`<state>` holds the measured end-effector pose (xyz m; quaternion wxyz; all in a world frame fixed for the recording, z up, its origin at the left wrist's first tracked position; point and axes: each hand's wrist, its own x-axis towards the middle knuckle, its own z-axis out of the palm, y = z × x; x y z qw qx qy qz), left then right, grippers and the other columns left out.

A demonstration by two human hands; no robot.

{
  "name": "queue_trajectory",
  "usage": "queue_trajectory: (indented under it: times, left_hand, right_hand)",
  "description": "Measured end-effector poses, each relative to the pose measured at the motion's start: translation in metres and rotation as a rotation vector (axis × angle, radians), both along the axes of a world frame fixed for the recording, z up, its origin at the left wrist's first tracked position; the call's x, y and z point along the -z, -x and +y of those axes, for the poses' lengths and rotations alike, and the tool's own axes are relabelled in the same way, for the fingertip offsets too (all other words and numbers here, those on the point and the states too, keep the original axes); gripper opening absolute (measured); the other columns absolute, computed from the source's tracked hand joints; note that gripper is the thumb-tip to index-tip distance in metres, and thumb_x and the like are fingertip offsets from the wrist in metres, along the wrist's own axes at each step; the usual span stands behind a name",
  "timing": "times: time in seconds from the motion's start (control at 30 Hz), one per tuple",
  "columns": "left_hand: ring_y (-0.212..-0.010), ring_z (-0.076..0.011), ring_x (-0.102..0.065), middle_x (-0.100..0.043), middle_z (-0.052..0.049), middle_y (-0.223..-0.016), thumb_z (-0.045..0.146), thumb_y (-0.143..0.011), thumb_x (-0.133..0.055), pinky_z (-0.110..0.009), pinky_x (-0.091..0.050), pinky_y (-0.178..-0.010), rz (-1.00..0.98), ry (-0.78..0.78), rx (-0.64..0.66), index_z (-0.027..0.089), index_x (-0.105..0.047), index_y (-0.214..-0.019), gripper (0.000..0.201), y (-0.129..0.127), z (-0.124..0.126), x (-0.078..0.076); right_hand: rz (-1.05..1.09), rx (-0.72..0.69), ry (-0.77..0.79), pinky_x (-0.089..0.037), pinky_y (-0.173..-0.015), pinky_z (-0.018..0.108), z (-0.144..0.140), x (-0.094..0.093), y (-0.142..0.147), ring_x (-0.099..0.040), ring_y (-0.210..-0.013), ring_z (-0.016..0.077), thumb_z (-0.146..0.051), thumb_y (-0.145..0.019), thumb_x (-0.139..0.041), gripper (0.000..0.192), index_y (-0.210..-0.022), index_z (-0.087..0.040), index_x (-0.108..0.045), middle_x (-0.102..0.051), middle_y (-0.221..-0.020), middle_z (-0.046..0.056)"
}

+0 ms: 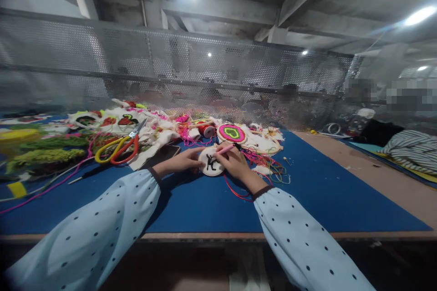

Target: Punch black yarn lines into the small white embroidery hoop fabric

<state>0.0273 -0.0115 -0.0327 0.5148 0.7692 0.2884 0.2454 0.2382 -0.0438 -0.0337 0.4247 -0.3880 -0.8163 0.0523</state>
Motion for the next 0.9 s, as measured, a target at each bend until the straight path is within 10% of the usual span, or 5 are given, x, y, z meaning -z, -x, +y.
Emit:
queue_trajectory:
  times: [0.9]
  left_hand:
    - [-0.070, -0.0140, -0.055, -0.061, -0.006, -0.085, 0.023, -0.063, -0.064, -0.024, -0.042, -0.061, 0.117, -0.209, -0.207, 0.010, -0.055, -0.104, 0.045, -0.0027, -0.0048, 0.0010]
  right_hand:
    - [0.024, 0.086, 0.040, -0.040, -0.078, 0.030, 0.0021, -0.0031, -0.0061, -0.055, -0.082, 0.0166, -0.039, -0.081, -0.052, 0.020, -0.079, -0.020, -0.059, -0.061, -0.083, 0.002]
